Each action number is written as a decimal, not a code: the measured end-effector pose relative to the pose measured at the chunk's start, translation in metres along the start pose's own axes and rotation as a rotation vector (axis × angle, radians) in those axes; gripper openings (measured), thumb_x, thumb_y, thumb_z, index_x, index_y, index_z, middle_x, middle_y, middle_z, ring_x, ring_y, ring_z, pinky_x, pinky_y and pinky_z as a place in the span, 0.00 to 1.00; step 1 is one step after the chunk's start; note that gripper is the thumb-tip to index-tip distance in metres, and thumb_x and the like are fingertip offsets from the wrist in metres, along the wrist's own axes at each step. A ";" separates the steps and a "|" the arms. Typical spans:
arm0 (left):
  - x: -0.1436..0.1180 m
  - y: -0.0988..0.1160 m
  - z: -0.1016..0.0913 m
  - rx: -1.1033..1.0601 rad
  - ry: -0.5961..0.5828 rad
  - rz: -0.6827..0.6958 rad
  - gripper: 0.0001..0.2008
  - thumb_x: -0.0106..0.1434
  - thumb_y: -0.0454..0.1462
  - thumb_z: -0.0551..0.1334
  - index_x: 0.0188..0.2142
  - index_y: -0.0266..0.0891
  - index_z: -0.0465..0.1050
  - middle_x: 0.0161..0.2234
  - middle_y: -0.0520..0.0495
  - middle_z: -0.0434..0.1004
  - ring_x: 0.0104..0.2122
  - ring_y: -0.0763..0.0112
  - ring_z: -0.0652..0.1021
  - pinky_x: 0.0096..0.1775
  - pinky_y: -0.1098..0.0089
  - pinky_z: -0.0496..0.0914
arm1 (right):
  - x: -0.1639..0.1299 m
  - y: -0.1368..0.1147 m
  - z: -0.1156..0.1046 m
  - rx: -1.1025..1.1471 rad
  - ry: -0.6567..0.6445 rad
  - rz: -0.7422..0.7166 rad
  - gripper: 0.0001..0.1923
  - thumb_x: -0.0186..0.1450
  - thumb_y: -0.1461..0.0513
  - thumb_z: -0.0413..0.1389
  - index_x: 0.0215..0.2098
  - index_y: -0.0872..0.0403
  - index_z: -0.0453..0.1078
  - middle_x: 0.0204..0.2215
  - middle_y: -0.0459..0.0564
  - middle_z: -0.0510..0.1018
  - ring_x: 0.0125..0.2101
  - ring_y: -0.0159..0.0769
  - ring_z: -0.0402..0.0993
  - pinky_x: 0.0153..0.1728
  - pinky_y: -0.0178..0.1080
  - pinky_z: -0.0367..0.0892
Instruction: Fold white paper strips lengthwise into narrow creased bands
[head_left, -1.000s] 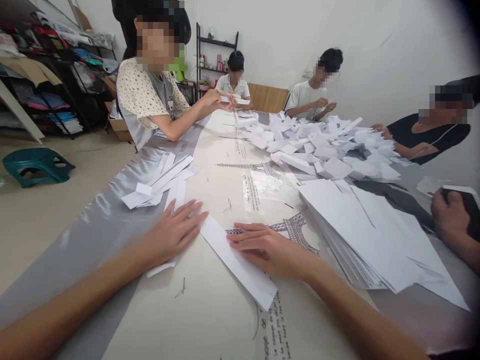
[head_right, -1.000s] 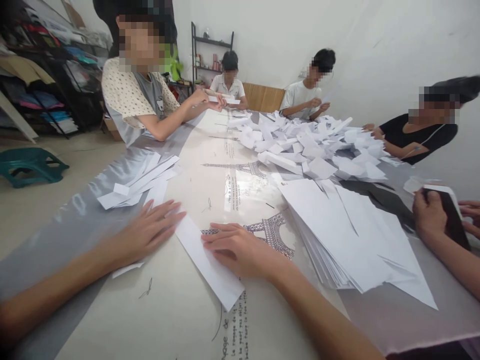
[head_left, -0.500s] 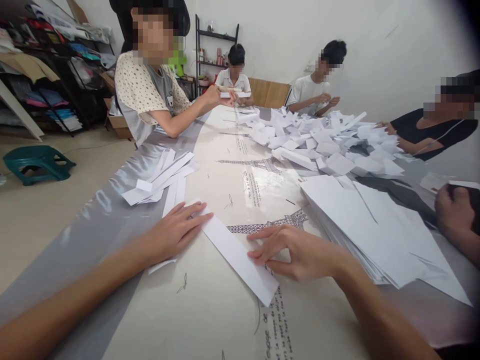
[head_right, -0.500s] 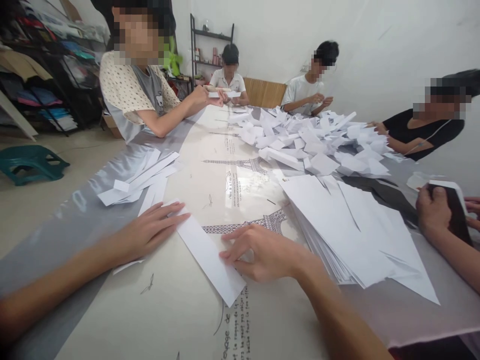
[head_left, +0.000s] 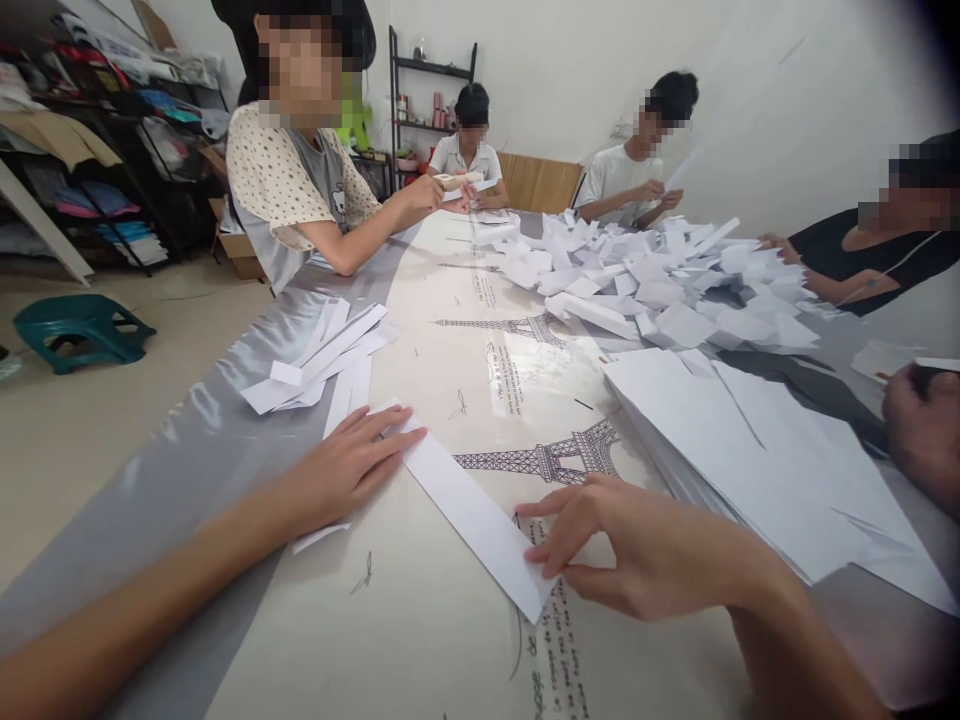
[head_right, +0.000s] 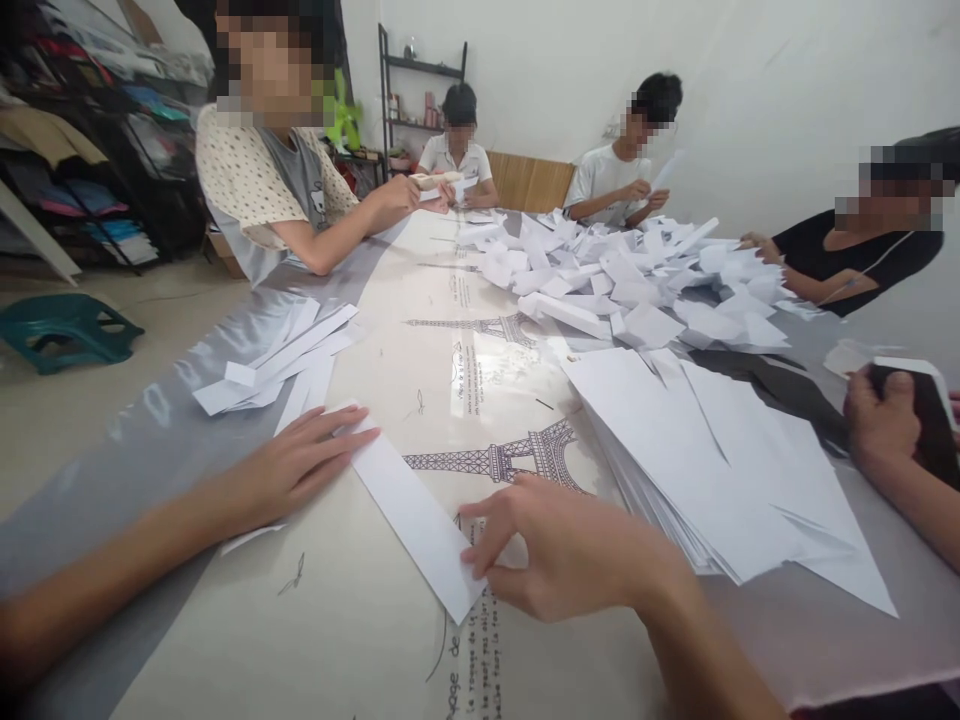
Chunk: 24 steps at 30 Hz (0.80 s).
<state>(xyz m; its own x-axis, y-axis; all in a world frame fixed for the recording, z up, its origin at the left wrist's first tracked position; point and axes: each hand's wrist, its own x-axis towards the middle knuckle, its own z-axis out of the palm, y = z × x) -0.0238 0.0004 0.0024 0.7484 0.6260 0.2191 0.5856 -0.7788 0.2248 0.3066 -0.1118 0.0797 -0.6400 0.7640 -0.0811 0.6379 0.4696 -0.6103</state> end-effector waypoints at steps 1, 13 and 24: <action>0.000 0.000 0.000 -0.003 0.004 0.001 0.22 0.78 0.42 0.46 0.65 0.48 0.68 0.67 0.43 0.65 0.66 0.56 0.67 0.66 0.47 0.59 | -0.003 -0.001 0.000 -0.001 0.015 -0.002 0.12 0.61 0.69 0.60 0.33 0.45 0.82 0.37 0.40 0.86 0.54 0.46 0.79 0.51 0.47 0.74; 0.004 -0.003 0.000 0.100 0.069 0.135 0.22 0.76 0.49 0.52 0.64 0.46 0.69 0.59 0.39 0.71 0.58 0.52 0.71 0.61 0.49 0.62 | 0.015 -0.001 0.012 -0.129 0.133 0.006 0.09 0.72 0.57 0.57 0.47 0.47 0.78 0.45 0.47 0.82 0.48 0.42 0.79 0.45 0.44 0.74; 0.003 0.015 -0.002 0.155 0.145 0.352 0.20 0.76 0.49 0.53 0.51 0.39 0.74 0.37 0.45 0.72 0.37 0.63 0.72 0.42 0.63 0.70 | 0.041 0.016 0.030 -0.292 0.156 0.056 0.04 0.72 0.62 0.55 0.44 0.50 0.72 0.40 0.47 0.74 0.27 0.31 0.69 0.28 0.36 0.64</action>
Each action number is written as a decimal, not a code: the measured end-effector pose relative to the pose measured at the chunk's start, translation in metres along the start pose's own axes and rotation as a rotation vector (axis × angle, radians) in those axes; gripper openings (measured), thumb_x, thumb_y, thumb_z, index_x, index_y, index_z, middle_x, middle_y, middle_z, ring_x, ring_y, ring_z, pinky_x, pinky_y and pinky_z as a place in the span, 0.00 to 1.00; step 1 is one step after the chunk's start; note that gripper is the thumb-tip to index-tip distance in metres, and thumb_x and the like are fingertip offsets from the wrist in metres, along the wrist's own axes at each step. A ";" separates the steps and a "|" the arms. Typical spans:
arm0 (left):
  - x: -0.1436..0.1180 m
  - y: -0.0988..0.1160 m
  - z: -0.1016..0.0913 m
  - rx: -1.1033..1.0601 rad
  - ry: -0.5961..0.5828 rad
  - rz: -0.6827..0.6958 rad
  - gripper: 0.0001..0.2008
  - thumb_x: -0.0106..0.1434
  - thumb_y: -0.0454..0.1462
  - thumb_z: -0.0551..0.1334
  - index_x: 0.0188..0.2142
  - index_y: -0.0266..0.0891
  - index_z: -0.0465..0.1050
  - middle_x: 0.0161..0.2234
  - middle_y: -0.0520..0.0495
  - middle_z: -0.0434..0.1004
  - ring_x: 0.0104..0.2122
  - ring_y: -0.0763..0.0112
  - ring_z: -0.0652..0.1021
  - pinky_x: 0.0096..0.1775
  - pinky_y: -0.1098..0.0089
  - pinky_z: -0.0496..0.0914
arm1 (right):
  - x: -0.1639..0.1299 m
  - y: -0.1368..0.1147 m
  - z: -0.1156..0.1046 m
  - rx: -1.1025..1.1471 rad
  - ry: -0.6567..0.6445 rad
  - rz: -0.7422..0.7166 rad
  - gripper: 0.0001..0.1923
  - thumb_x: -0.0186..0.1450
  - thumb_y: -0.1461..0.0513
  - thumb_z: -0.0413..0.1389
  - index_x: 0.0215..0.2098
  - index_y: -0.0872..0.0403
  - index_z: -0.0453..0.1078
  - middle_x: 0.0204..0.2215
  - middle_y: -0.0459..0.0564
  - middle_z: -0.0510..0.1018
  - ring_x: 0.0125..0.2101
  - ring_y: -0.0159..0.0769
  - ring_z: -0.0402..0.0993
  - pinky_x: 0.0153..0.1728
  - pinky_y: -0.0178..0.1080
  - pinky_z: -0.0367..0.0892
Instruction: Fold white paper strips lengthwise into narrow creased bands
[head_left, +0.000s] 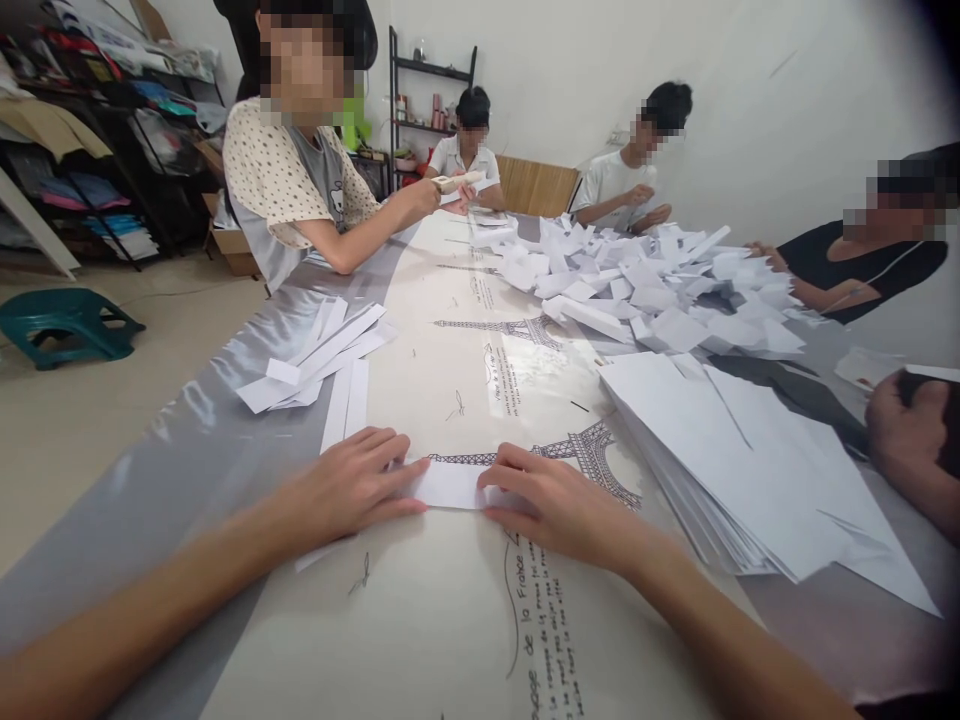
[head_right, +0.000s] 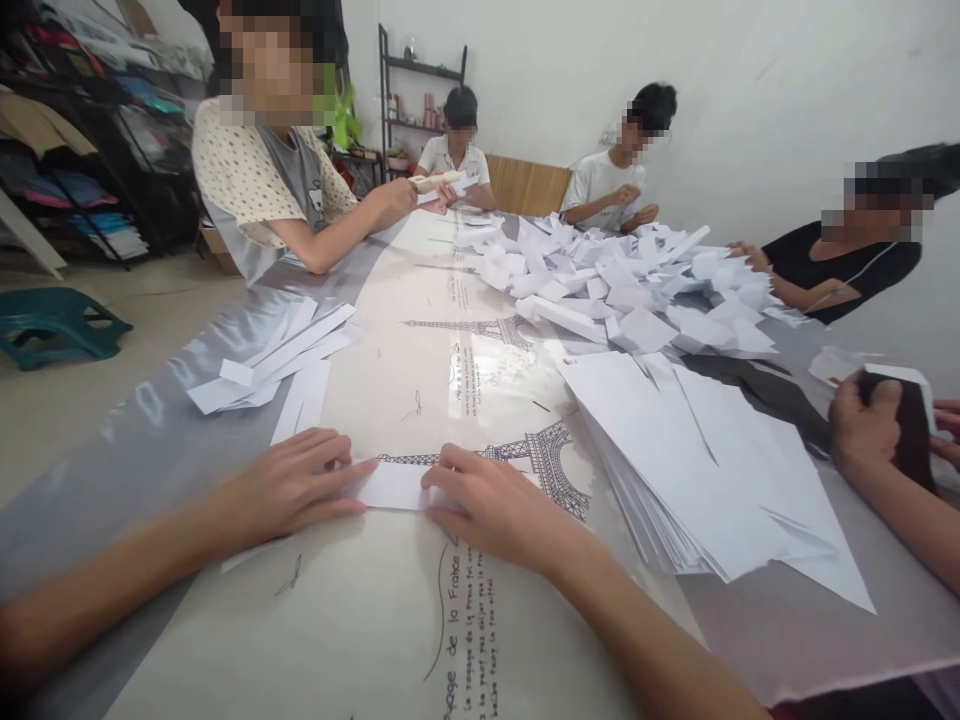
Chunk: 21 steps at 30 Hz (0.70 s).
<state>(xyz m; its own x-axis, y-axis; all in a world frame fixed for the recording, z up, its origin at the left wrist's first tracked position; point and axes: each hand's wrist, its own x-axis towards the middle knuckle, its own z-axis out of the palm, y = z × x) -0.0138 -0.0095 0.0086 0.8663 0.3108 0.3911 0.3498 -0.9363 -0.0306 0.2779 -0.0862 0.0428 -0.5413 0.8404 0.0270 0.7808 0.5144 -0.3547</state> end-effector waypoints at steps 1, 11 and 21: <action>0.000 0.002 -0.001 -0.005 -0.004 0.013 0.20 0.76 0.49 0.53 0.51 0.37 0.74 0.37 0.45 0.72 0.36 0.63 0.72 0.41 0.64 0.70 | 0.000 0.004 -0.001 0.001 0.011 -0.007 0.06 0.73 0.62 0.54 0.44 0.49 0.73 0.39 0.47 0.73 0.27 0.30 0.68 0.28 0.36 0.63; 0.004 0.019 -0.016 -0.294 -0.093 -0.177 0.15 0.77 0.41 0.51 0.42 0.40 0.76 0.35 0.48 0.67 0.31 0.70 0.71 0.34 0.70 0.67 | 0.005 0.017 0.004 -0.180 0.229 -0.026 0.20 0.78 0.60 0.44 0.34 0.52 0.74 0.27 0.47 0.69 0.26 0.33 0.64 0.26 0.38 0.55; 0.012 0.043 -0.022 -0.562 -0.181 -0.216 0.18 0.76 0.40 0.53 0.35 0.39 0.77 0.33 0.49 0.68 0.32 0.71 0.72 0.37 0.70 0.69 | 0.009 0.014 0.011 -0.049 0.315 0.083 0.10 0.75 0.63 0.49 0.44 0.53 0.73 0.40 0.53 0.76 0.35 0.38 0.74 0.32 0.40 0.69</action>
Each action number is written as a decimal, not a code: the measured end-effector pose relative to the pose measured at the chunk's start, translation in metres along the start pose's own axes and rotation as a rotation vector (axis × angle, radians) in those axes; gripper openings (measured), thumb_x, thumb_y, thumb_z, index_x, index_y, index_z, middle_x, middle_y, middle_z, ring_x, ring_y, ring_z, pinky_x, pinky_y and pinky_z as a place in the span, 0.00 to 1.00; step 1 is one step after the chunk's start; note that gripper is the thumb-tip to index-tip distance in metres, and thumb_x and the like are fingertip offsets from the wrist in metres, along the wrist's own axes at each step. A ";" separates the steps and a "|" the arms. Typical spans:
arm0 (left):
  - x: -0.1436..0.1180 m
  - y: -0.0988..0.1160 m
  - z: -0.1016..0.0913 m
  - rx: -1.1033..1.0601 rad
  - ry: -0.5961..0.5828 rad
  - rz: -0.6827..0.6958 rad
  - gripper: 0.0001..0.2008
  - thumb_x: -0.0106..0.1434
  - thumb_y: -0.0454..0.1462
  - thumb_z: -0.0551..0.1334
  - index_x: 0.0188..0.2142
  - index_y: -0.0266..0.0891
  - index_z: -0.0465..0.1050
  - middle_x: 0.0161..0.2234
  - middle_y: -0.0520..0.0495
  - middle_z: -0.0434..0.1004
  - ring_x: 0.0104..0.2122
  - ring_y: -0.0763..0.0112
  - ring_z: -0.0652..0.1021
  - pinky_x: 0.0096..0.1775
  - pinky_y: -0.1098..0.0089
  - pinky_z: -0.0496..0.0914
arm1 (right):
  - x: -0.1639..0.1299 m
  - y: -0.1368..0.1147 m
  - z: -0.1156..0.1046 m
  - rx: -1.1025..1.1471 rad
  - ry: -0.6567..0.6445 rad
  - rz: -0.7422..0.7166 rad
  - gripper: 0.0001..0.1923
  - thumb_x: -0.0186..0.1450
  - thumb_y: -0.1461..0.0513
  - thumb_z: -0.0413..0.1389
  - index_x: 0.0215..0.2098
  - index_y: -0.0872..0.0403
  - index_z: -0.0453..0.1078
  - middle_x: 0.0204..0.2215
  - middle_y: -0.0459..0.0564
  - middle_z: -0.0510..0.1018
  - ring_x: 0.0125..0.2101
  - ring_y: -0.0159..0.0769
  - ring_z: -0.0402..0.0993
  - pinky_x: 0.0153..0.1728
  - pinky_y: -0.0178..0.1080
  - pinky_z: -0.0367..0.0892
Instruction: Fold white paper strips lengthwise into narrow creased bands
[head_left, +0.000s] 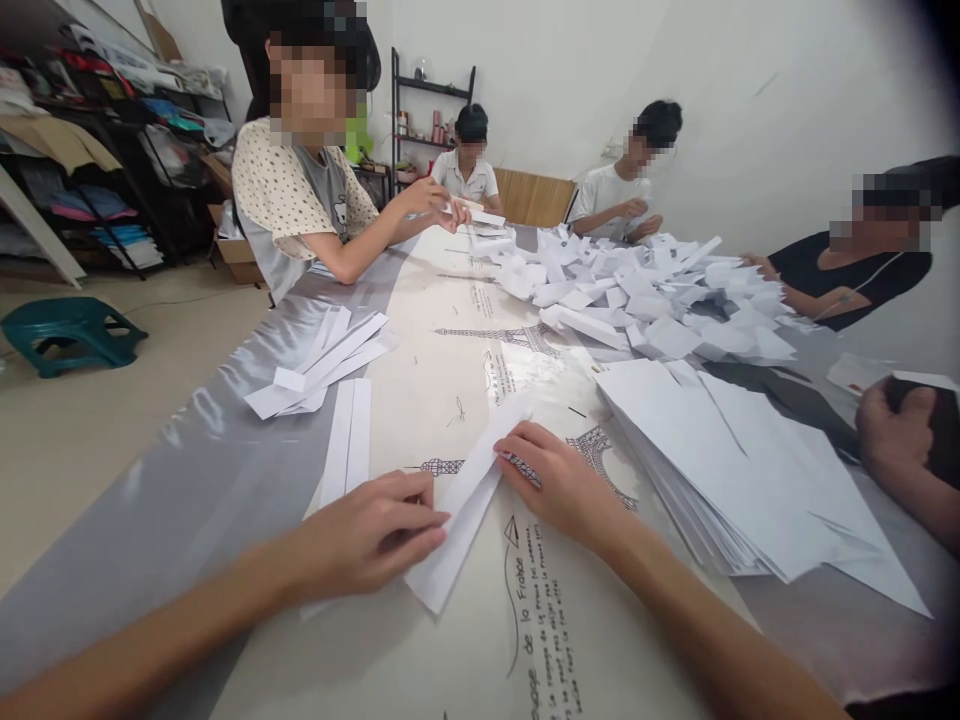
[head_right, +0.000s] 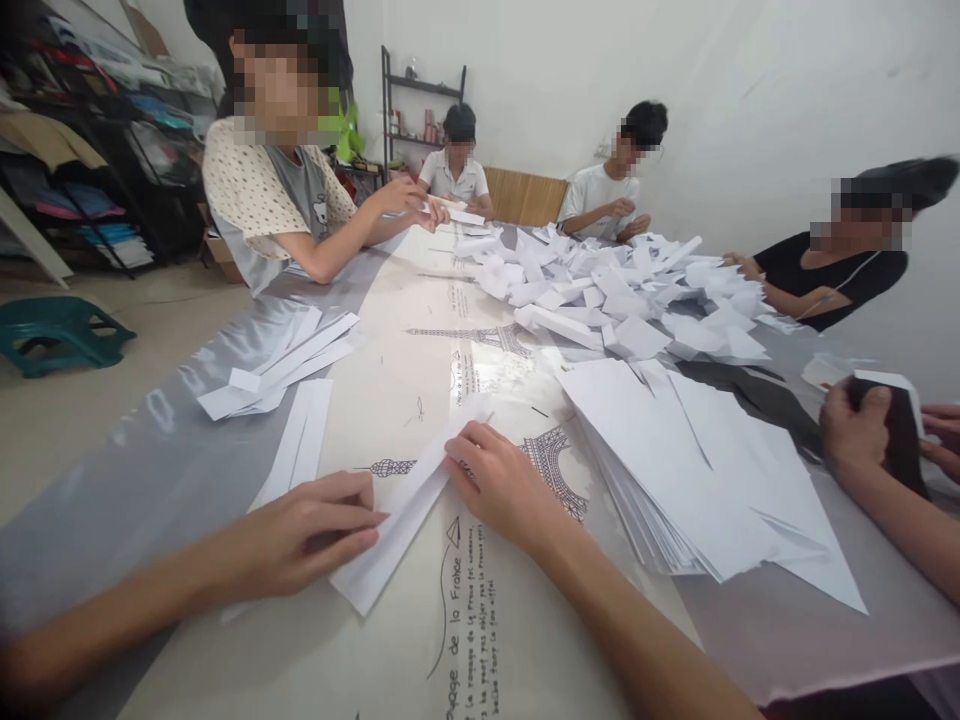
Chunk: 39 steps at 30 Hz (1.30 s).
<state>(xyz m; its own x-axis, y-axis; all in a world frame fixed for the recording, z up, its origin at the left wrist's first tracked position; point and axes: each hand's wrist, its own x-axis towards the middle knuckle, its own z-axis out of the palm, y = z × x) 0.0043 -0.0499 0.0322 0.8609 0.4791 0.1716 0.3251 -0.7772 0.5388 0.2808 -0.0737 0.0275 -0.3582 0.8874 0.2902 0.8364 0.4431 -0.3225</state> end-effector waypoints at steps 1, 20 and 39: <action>0.000 0.002 0.001 -0.022 -0.027 0.030 0.16 0.76 0.40 0.54 0.38 0.41 0.78 0.35 0.48 0.71 0.35 0.69 0.74 0.40 0.69 0.71 | 0.000 0.000 0.000 0.034 0.001 0.004 0.10 0.74 0.64 0.49 0.46 0.53 0.73 0.42 0.53 0.76 0.36 0.38 0.74 0.34 0.41 0.71; -0.003 -0.032 0.012 0.369 0.057 -0.018 0.25 0.77 0.49 0.50 0.68 0.46 0.60 0.66 0.41 0.64 0.67 0.54 0.63 0.67 0.48 0.56 | 0.004 -0.009 0.013 0.388 -0.061 -0.127 0.19 0.73 0.67 0.49 0.55 0.43 0.73 0.49 0.48 0.80 0.50 0.39 0.75 0.50 0.47 0.74; -0.002 -0.034 0.008 0.352 0.099 -0.036 0.24 0.76 0.48 0.53 0.66 0.42 0.63 0.64 0.37 0.64 0.64 0.50 0.65 0.62 0.50 0.64 | 0.003 -0.021 0.018 0.456 -0.230 -0.071 0.26 0.77 0.51 0.47 0.71 0.41 0.56 0.70 0.41 0.60 0.71 0.44 0.49 0.70 0.58 0.53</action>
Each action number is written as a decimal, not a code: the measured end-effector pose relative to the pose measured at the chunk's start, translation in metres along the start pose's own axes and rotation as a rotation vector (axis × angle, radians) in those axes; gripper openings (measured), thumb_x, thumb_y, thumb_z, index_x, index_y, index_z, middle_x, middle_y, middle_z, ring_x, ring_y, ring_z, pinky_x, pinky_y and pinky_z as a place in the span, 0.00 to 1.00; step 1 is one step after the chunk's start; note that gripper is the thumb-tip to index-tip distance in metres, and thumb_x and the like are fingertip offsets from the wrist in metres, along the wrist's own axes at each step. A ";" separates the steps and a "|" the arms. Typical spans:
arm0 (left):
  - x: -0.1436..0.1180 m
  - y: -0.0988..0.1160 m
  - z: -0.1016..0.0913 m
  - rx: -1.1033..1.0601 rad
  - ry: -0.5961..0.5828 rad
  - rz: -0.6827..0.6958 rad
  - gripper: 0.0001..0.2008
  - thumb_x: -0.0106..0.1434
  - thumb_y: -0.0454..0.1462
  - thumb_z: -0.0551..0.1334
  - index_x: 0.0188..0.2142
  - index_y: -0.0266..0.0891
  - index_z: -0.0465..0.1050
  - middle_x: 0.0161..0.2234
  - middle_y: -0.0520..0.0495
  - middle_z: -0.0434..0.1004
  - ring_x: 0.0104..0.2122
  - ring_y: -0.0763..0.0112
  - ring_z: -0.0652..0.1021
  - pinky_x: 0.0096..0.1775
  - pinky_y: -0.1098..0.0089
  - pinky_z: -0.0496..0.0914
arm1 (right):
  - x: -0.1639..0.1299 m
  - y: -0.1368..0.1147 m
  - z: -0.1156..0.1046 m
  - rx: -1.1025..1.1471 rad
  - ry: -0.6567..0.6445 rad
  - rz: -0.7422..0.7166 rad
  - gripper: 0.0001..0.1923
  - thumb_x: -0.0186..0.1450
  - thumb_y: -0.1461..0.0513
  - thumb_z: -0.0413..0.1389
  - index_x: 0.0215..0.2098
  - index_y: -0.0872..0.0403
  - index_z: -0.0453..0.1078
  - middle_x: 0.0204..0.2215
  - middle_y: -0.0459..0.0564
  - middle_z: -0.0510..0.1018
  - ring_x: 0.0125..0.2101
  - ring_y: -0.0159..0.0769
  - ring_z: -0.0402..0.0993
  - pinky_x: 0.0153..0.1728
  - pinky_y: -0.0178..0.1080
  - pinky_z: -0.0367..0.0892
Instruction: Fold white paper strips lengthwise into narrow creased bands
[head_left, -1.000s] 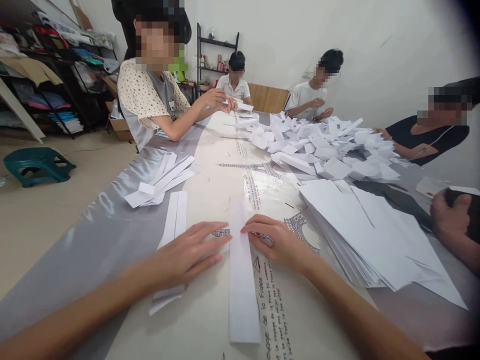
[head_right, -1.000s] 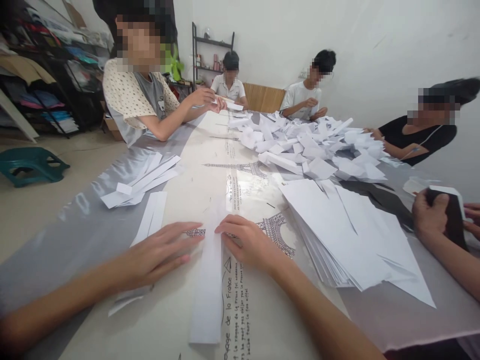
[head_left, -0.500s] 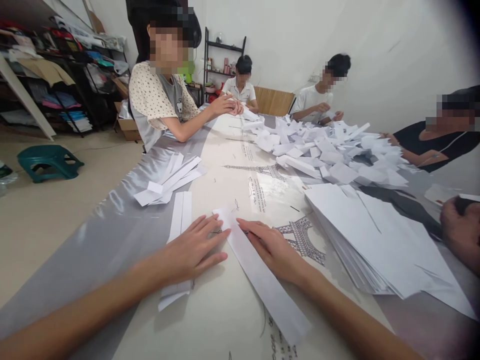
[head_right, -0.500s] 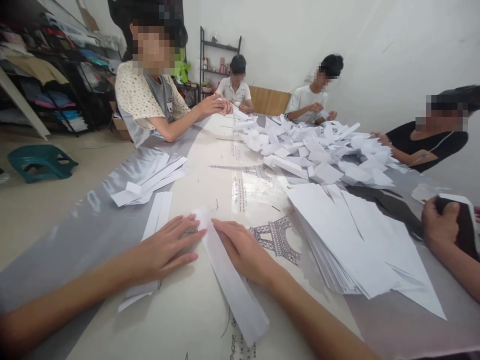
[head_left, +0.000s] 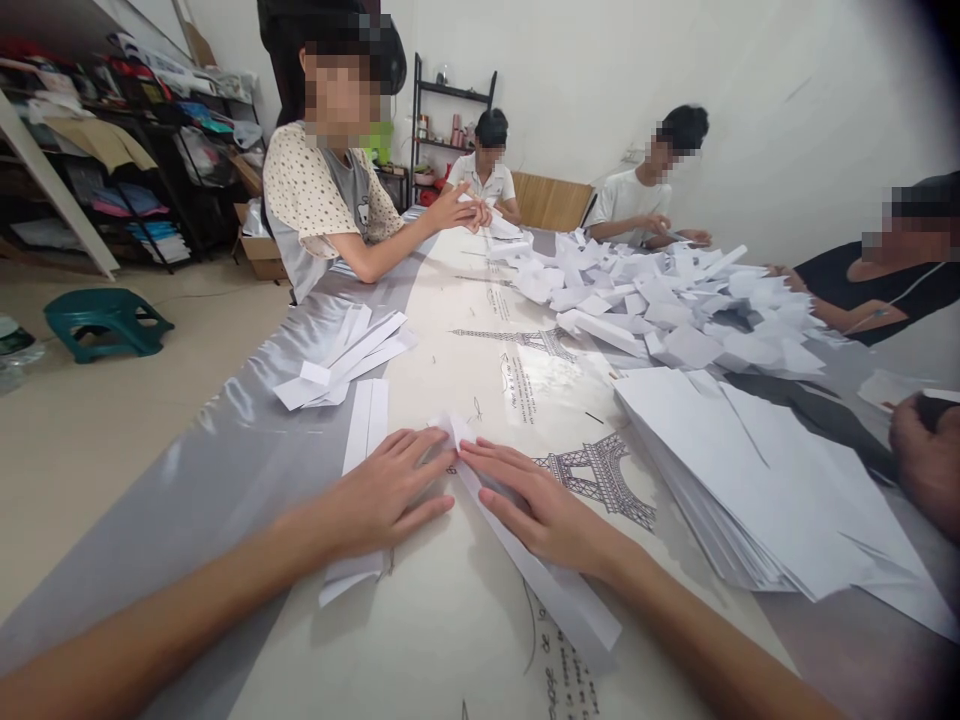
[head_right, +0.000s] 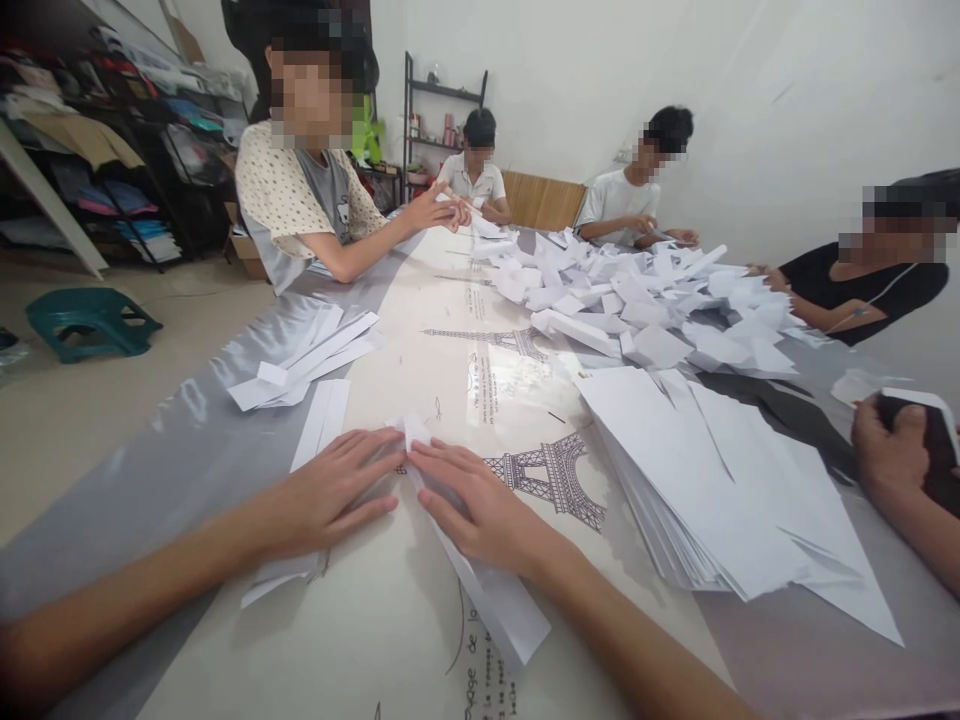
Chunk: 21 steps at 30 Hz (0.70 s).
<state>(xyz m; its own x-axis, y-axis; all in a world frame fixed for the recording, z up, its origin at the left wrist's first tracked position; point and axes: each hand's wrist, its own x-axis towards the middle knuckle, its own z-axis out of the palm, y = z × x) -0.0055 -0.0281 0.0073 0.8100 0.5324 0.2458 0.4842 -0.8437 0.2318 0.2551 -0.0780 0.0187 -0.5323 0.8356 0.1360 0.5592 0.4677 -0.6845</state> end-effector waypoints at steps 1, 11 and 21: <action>0.000 0.000 0.000 -0.004 0.014 -0.004 0.24 0.76 0.48 0.53 0.65 0.41 0.63 0.64 0.37 0.65 0.65 0.49 0.64 0.63 0.50 0.63 | 0.000 0.000 0.000 -0.008 -0.012 -0.002 0.26 0.77 0.51 0.47 0.71 0.41 0.56 0.71 0.41 0.59 0.72 0.44 0.48 0.70 0.58 0.52; 0.002 0.004 -0.002 -0.100 0.071 -0.121 0.18 0.76 0.44 0.52 0.60 0.41 0.60 0.60 0.38 0.65 0.58 0.56 0.72 0.57 0.56 0.70 | -0.001 0.000 -0.002 -0.075 -0.072 0.005 0.26 0.77 0.51 0.48 0.71 0.41 0.56 0.71 0.39 0.58 0.72 0.42 0.46 0.72 0.56 0.48; 0.000 0.001 0.001 -0.013 0.042 -0.110 0.22 0.78 0.45 0.48 0.67 0.44 0.58 0.66 0.37 0.57 0.63 0.53 0.68 0.60 0.54 0.69 | 0.001 0.002 -0.004 -0.102 -0.087 -0.013 0.27 0.77 0.52 0.48 0.71 0.46 0.57 0.70 0.45 0.59 0.72 0.42 0.48 0.71 0.55 0.51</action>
<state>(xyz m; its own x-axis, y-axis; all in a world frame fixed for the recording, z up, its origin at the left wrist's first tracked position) -0.0046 -0.0289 0.0062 0.7378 0.6242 0.2571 0.5647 -0.7793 0.2717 0.2580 -0.0756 0.0203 -0.5904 0.8033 0.0788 0.6113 0.5088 -0.6061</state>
